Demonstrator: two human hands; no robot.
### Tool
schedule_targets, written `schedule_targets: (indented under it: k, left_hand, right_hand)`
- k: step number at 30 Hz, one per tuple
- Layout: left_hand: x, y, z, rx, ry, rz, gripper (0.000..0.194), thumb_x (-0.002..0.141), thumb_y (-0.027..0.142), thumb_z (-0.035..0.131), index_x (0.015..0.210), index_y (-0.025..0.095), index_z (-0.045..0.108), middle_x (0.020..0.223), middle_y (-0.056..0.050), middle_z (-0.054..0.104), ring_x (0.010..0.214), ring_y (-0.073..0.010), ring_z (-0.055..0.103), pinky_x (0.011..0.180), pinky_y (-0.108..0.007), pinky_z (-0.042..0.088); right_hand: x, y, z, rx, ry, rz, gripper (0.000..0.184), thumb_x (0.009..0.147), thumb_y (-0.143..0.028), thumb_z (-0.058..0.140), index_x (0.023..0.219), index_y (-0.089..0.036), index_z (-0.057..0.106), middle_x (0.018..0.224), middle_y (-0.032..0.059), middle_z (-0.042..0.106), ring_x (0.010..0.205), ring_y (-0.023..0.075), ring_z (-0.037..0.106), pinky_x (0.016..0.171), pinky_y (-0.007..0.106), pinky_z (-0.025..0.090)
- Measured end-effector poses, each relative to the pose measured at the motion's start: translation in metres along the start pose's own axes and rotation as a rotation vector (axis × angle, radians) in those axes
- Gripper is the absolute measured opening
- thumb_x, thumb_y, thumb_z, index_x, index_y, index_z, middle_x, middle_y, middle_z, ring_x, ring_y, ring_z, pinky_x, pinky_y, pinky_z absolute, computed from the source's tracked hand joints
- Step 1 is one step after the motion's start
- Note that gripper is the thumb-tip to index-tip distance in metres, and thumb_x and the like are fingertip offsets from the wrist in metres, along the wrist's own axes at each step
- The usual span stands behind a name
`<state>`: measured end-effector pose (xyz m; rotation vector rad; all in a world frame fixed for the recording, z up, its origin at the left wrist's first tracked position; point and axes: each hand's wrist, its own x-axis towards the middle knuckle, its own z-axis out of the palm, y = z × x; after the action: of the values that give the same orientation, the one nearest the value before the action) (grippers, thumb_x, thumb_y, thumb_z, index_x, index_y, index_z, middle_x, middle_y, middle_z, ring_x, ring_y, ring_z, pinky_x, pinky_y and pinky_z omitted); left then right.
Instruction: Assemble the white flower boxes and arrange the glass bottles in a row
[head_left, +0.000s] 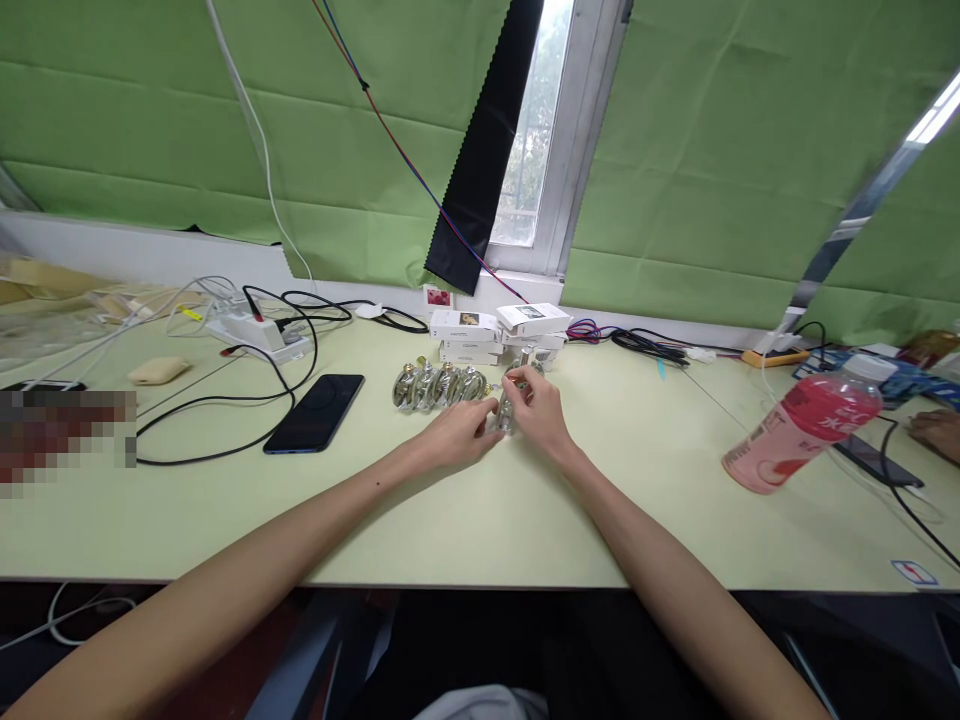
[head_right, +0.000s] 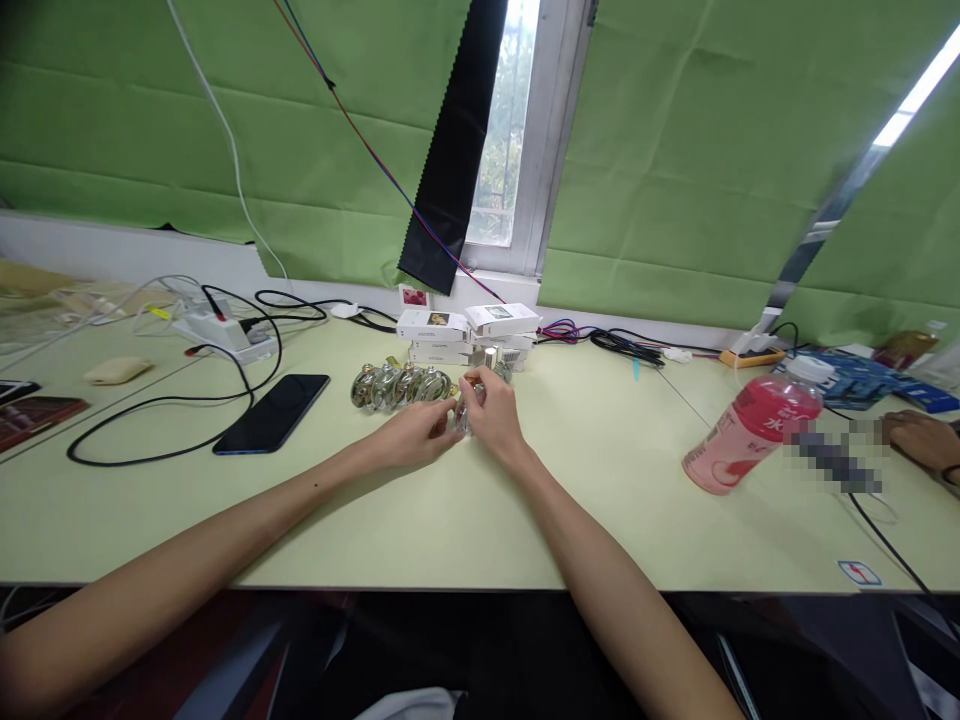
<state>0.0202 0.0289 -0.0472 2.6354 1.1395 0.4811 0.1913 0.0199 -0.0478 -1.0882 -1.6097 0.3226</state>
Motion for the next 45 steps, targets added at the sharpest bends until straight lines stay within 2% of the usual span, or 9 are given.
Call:
schedule_targets:
  k: [20,31,45]
  left_hand:
    - [-0.0002,0.0006,-0.0015,-0.003,-0.006,-0.006,0.027,0.091,0.041,0.054,0.108,0.02,0.057,0.079,-0.004,0.068,0.067,-0.0209,0.06,0.056,-0.03,0.035]
    - [0.001,-0.0016,0.0006,-0.003,0.003,0.004,0.022,0.091,0.041,0.055,0.099,0.021,0.055,0.079,-0.004,0.068,0.068,-0.0214,0.062,0.056,-0.03,0.035]
    - [0.0015,-0.0021,-0.0001,0.002,-0.006,0.025,0.022,0.091,0.038,0.055,0.104,0.02,0.055,0.076,-0.002,0.067,0.066,-0.0206,0.061,0.057,-0.03,0.034]
  right_hand:
    - [-0.0006,0.0012,-0.0007,-0.064,-0.043,-0.032,0.014,0.089,-0.031,0.052,0.093,-0.021,0.061,0.09,0.0036,0.066,0.067,0.0156,0.055,0.065,0.028,0.046]
    - [-0.0005,0.0028,-0.0005,-0.092,-0.058,-0.035,0.014,0.087,-0.027,0.052,0.097,-0.021,0.062,0.095,0.0044,0.068,0.07,0.0161,0.057,0.068,0.029,0.047]
    - [-0.0015,0.0025,-0.0023,-0.142,-0.097,-0.064,0.017,0.087,-0.026,0.053,0.101,-0.02,0.061,0.098,0.0058,0.066,0.076,0.0183,0.058,0.07,0.031,0.047]
